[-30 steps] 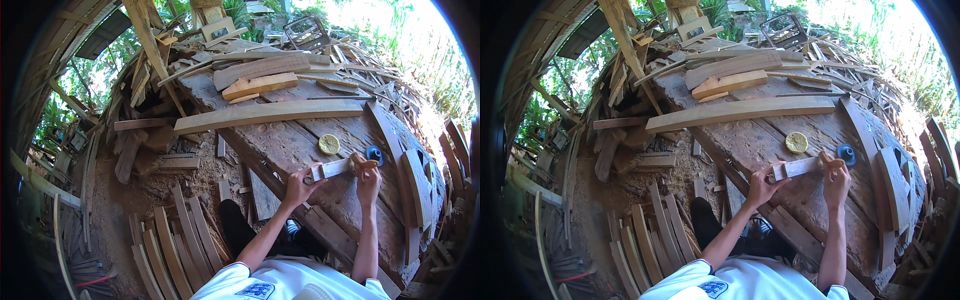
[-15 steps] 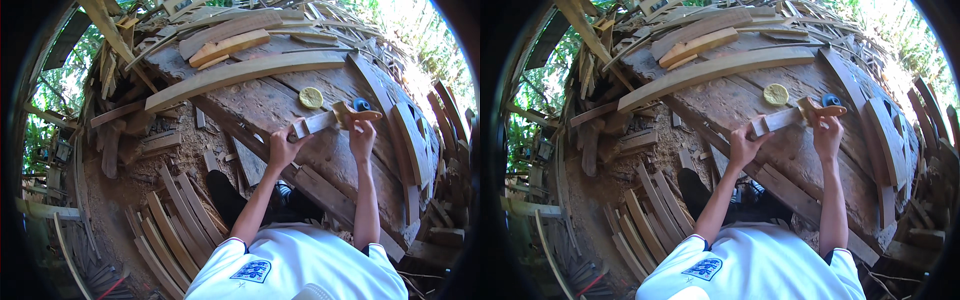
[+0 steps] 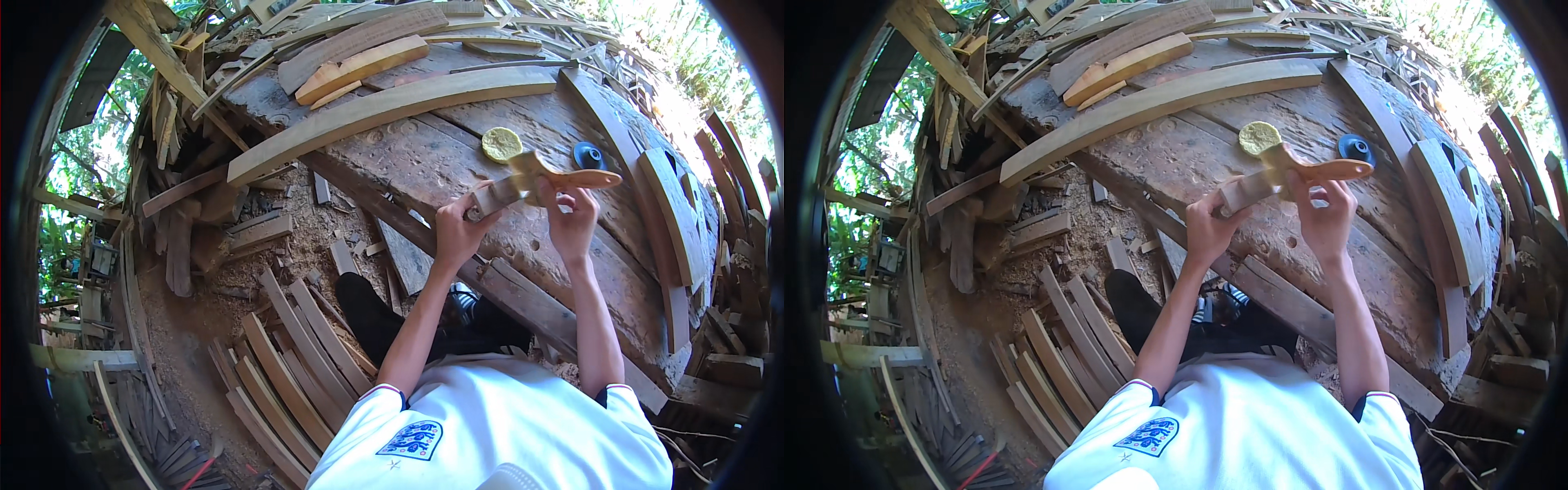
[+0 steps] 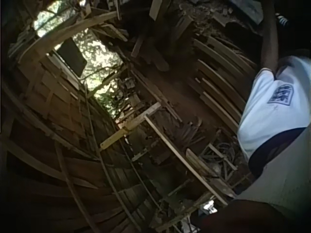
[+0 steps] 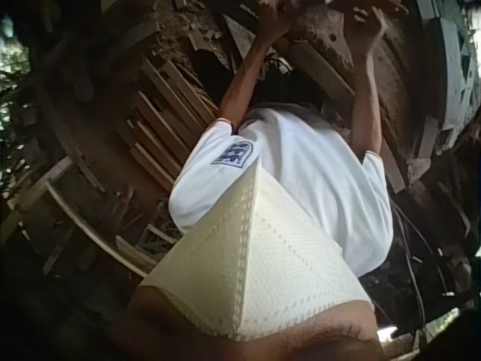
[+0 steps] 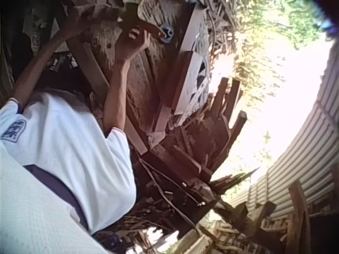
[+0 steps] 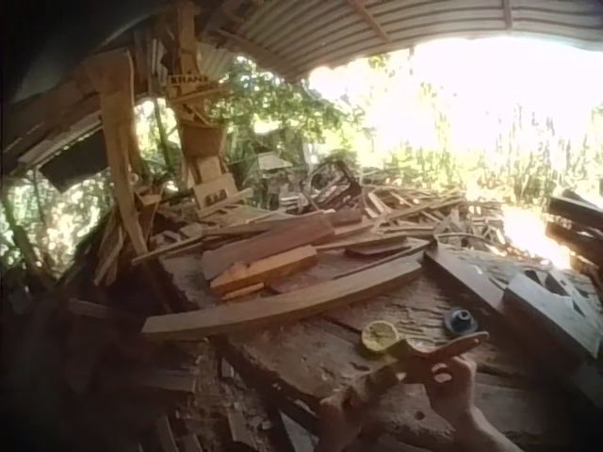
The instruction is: The person applies a finish to a small rectangular wooden block using a small brush, repeatedly dipping the brush into a small container of finish. They then use a sanding block to smooth the surface of the wood. The person alternates between applying finish and sanding the block.
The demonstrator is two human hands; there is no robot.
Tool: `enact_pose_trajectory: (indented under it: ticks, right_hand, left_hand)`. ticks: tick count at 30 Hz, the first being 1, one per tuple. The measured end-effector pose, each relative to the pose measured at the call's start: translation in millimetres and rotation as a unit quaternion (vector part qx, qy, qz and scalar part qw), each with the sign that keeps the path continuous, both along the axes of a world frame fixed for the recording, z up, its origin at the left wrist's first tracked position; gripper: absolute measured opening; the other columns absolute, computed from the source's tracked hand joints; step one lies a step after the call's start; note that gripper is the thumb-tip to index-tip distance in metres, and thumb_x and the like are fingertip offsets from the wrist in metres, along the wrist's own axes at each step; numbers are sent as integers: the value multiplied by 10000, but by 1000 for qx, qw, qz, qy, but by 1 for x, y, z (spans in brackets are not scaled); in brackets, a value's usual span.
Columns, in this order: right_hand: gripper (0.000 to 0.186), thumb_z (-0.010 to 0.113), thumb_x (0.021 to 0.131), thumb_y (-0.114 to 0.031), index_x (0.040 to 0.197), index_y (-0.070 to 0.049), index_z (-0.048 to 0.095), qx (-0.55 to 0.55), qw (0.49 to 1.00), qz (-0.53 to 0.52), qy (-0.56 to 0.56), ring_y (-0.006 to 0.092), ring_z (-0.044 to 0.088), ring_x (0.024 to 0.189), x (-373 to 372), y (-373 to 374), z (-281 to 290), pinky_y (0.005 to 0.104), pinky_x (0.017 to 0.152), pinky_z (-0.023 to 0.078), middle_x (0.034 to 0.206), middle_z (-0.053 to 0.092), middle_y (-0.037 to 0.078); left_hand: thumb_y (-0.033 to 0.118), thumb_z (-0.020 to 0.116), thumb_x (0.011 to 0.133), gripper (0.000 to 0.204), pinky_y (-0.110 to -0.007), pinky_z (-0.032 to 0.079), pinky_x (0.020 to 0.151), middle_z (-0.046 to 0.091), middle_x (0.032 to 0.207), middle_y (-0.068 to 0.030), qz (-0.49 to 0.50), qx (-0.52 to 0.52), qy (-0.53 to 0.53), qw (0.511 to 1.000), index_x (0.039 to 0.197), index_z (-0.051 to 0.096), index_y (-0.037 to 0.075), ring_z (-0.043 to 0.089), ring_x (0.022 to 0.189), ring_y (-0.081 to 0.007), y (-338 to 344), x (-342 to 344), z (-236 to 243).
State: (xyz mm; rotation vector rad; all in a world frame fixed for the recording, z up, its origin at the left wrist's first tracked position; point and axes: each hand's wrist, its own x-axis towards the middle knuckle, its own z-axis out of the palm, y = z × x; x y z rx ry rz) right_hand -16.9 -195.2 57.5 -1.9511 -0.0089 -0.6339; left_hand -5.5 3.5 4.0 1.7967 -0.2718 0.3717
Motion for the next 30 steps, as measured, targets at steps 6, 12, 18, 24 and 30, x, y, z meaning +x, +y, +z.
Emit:
enact_pose_trajectory:
  ticks: [6, 12, 18, 24, 30]
  right_hand:
    - [195, 829, 882, -35, 1075, -6, 825, -91, 983, 127, -91, 186, 773, 905, -15, 23, 12, 306, 700, 629, 1039, 813, 112]
    - [218, 787, 959, -89, 1165, -18, 796, -26, 1000, -17, -3, 156, 757, 870, 4, -11, 3, 294, 687, 618, 1006, 786, 87]
    - [223, 786, 1003, -145, 1168, 5, 785, 8, 988, 148, -42, 89, 706, 878, 5, -6, -15, 269, 723, 585, 1024, 773, 54]
    - [193, 775, 1000, -173, 1115, -20, 798, -99, 993, -71, 1, 186, 748, 825, 19, -40, -9, 327, 751, 609, 994, 803, 99]
    - [275, 758, 932, 6, 1193, -68, 802, -145, 975, 140, -96, 233, 762, 903, -7, 17, 13, 365, 774, 618, 1105, 786, 108]
  left_hand:
    - [195, 911, 802, 468, -428, 589, 824, 802, 1018, -182, -9, 66, 35, 997, 1234, 773, 82, 786, 952, -341, 10, 9, -34]
    - [191, 931, 794, 489, -382, 588, 841, 811, 1027, -158, -13, -10, 16, 1000, 1245, 781, 78, 782, 974, -257, 2, 0, 1]
    - [193, 914, 843, 510, -375, 584, 830, 813, 1025, -153, -22, 14, 52, 998, 1295, 740, 34, 799, 935, -260, 7, -1, 2]
    - [142, 901, 864, 462, -350, 582, 920, 821, 1112, -121, -28, 16, -36, 999, 1286, 751, 31, 779, 1041, -180, 9, -8, 6]
    - [255, 908, 854, 517, -413, 592, 827, 789, 1065, -187, -34, 43, 3, 999, 1299, 724, 65, 782, 955, -339, 16, -4, -13]
